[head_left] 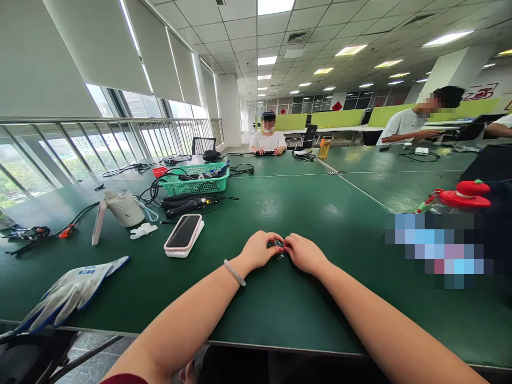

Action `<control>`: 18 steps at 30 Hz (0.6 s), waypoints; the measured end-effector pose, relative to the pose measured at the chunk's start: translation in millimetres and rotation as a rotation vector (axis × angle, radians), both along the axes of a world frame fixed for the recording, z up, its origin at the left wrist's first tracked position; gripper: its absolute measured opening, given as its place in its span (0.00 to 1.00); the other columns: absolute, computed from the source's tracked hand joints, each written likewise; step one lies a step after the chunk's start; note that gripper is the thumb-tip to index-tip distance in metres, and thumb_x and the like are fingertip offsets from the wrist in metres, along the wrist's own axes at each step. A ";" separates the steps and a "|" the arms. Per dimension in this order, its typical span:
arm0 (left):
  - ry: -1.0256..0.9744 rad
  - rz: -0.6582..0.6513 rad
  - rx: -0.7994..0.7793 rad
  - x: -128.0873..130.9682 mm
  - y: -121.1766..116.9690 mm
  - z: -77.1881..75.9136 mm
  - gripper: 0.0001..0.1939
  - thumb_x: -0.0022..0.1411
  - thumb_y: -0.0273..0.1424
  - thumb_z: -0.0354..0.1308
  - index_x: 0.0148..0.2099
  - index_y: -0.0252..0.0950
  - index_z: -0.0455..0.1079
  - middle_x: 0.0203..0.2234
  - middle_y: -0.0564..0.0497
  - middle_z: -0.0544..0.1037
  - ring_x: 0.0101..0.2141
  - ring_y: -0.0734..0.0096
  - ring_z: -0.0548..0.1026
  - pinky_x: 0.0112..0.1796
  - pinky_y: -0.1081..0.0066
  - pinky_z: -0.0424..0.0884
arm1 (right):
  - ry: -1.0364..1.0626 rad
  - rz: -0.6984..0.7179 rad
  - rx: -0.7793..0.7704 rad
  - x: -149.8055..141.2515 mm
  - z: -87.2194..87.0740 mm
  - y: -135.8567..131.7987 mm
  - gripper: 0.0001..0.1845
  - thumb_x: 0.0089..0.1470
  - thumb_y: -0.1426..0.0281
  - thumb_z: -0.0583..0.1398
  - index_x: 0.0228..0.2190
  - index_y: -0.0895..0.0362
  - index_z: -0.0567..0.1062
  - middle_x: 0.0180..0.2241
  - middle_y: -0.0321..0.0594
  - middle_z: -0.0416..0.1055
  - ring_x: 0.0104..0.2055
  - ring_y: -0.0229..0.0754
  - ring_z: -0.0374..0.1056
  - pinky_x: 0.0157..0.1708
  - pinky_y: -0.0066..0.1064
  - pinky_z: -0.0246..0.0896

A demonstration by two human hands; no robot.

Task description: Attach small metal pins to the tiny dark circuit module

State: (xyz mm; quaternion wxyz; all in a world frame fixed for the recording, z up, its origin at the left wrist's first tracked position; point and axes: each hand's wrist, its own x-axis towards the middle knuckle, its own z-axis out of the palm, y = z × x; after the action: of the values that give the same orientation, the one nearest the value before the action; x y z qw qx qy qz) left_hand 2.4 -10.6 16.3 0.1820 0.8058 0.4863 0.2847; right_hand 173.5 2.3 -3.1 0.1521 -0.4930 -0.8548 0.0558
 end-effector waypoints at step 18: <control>-0.394 -0.023 -0.314 1.4 5.8 -8.9 0.14 0.43 0.27 0.64 0.35 0.33 0.68 0.26 0.52 0.75 0.27 0.74 0.74 0.35 0.71 0.70 | 0.274 0.124 0.184 -8.6 17.8 -19.0 0.10 0.56 0.73 0.49 0.28 0.57 0.68 0.33 0.39 0.65 0.33 0.36 0.60 0.35 0.26 0.56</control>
State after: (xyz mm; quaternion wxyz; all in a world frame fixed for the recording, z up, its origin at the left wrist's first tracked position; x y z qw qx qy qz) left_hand 3.8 -4.8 7.4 0.3994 0.7021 0.4704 0.3554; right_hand 164.9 -16.7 14.8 0.3079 -0.4113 -0.8563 0.0534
